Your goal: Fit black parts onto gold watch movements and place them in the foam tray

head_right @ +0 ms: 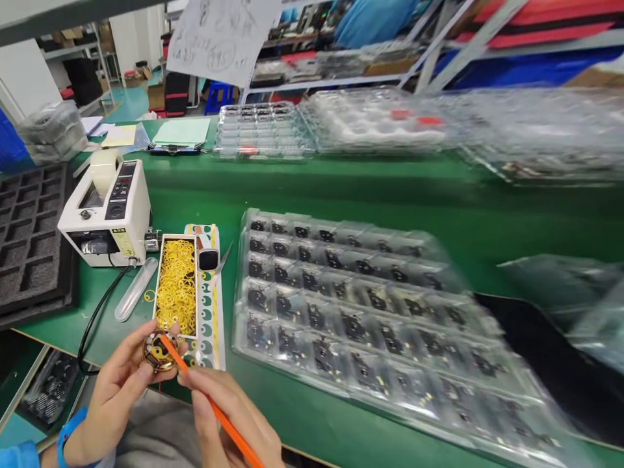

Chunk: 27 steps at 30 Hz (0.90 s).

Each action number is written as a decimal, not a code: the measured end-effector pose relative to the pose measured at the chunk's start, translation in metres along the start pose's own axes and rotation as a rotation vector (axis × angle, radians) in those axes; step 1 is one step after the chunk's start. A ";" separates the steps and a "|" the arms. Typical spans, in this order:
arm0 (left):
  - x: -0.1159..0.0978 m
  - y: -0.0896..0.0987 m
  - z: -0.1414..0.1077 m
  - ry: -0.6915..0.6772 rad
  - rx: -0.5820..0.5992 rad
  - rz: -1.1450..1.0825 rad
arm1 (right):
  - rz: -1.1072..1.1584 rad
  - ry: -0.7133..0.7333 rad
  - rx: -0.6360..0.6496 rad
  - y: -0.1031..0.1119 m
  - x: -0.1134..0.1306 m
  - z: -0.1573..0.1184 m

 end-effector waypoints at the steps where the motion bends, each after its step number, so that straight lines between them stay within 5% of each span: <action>1: 0.001 0.000 0.001 0.003 0.003 0.007 | -0.001 -0.006 -0.014 -0.001 -0.002 0.002; 9: 0.006 0.005 0.012 0.012 -0.003 0.078 | -0.145 0.105 0.126 -0.005 -0.005 0.007; 15: 0.004 0.006 0.021 0.065 -0.016 0.029 | -0.424 0.445 0.302 0.001 -0.008 0.011; 19: 0.007 0.009 0.028 0.161 -0.014 -0.069 | -0.321 0.290 0.276 0.013 -0.009 0.015; 23: 0.007 0.009 0.029 0.184 -0.038 -0.071 | -0.143 0.034 0.094 0.019 -0.006 0.015; 27: 0.008 0.002 0.024 0.141 -0.022 -0.044 | -0.144 -0.006 -0.003 0.009 -0.006 0.010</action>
Point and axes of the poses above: each hand's wrist, its own z-axis towards the middle knuckle, its own y-axis out of the back of the hand, x = y × z, the point moved 2 cm from there along z, towards the middle knuckle, and after that the axes turned 4 degrees about x, right-handed, at the moved point
